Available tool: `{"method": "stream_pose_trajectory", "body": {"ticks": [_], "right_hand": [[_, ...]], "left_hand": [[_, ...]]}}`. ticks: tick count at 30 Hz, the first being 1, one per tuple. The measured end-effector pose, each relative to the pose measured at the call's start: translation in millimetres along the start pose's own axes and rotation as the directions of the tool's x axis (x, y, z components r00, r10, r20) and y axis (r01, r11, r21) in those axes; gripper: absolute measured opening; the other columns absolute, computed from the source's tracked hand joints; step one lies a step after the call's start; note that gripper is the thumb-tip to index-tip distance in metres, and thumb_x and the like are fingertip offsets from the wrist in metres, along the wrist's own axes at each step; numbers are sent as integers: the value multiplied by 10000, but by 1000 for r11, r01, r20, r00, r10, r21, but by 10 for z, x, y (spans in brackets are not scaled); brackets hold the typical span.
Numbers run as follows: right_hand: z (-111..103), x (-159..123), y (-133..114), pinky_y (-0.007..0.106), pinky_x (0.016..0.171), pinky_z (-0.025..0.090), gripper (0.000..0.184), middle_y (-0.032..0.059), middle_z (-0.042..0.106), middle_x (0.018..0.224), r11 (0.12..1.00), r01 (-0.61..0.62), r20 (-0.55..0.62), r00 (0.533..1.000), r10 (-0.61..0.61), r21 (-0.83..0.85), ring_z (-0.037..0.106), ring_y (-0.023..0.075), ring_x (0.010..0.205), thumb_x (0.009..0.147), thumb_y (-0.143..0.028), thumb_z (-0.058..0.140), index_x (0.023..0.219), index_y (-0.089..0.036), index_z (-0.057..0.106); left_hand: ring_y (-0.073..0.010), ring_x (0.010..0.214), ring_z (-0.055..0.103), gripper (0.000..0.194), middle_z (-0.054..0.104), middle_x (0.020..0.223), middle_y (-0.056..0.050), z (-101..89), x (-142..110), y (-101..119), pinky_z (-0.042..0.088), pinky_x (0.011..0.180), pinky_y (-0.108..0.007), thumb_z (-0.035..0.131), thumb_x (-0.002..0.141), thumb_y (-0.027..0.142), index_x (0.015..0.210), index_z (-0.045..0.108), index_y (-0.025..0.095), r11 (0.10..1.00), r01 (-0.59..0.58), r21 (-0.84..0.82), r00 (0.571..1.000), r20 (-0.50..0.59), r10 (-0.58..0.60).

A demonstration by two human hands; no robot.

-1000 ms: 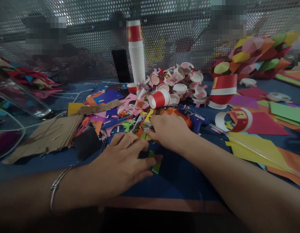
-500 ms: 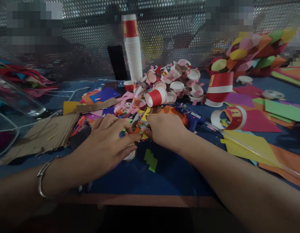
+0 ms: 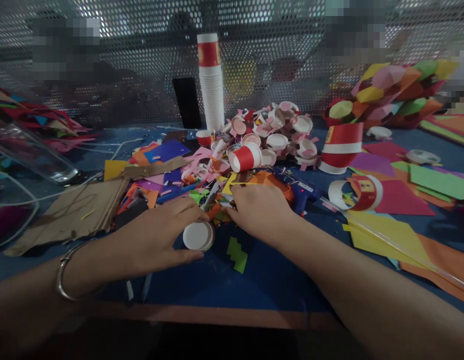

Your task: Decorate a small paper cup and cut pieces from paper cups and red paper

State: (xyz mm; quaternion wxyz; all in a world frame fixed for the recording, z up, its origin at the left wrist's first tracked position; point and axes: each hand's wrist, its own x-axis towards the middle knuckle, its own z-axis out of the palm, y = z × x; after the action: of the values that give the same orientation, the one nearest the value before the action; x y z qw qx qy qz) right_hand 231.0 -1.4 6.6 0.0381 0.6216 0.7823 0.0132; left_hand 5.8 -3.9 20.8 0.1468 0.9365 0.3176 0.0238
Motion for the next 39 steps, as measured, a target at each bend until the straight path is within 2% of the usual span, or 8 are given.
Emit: {"method": "stream_pose_trajectory", "body": {"ticks": [6,11,13,19,25,29,35,39], "right_hand": [[-40,-14,-5,354,607,439,360,200,790,962,1000,26,21,999,-26,2,760,379,900,978,-436,552,1154,-150,683],[-131,-18,-22,324,586,367,322,143,788,932,999,1,-35,999,1,53,749,301,839,1033,-401,456,1072,-174,681],[-158,-19,-23,310,611,376,355,103,775,929,984,45,-88,996,-30,171,728,247,825,1067,-400,392,1032,-181,668],[-120,5,-14,279,633,385,354,46,721,839,768,216,-179,975,-133,603,642,182,722,1040,-447,481,982,-173,698],[-75,27,-2,271,620,402,263,21,718,808,642,215,-169,977,-134,736,631,165,696,985,-404,580,956,-175,704],[-33,-7,-4,262,611,422,267,15,715,794,634,259,-255,962,-101,729,637,156,671,972,-418,609,1038,-173,693],[4,-37,-19,248,585,437,318,32,706,816,679,330,-361,927,-102,655,628,148,658,976,-450,604,1081,-159,678],[-14,-36,-28,250,610,477,289,38,731,841,604,346,-365,926,-97,718,662,150,678,977,-430,611,1065,-162,675]], "left_hand": [[-233,1085,607,460,600,1210,-54,-53,73,-56,523,924,-379,795,836,373,1216,582,226,973,26,-230,963,-257,-87],[-271,1167,594,494,616,1235,-85,-14,123,-150,512,994,-435,824,821,391,1219,587,216,973,16,-230,914,-392,-107],[-281,1196,586,499,626,1239,-88,-6,130,-176,494,1030,-462,836,810,373,1211,584,214,978,18,-210,899,-424,-107],[-271,1216,580,487,619,1243,-68,12,127,-159,487,1052,-458,819,814,251,1232,571,220,986,16,-165,894,-440,-88],[-286,1254,570,683,584,1354,-108,38,125,-137,497,1057,-467,849,799,322,1371,488,230,952,14,-306,888,-433,-152],[-267,1187,619,666,587,1350,-132,71,150,-198,553,944,-419,795,851,391,1408,472,222,849,-1,-529,899,-371,-231],[-195,930,625,290,651,1031,-46,58,181,-336,535,824,-343,717,907,398,1088,610,198,798,-33,-601,901,-364,-237],[-161,762,561,281,594,818,7,13,171,-325,470,675,-277,694,913,464,900,596,201,786,14,-618,923,-295,-248]]}}
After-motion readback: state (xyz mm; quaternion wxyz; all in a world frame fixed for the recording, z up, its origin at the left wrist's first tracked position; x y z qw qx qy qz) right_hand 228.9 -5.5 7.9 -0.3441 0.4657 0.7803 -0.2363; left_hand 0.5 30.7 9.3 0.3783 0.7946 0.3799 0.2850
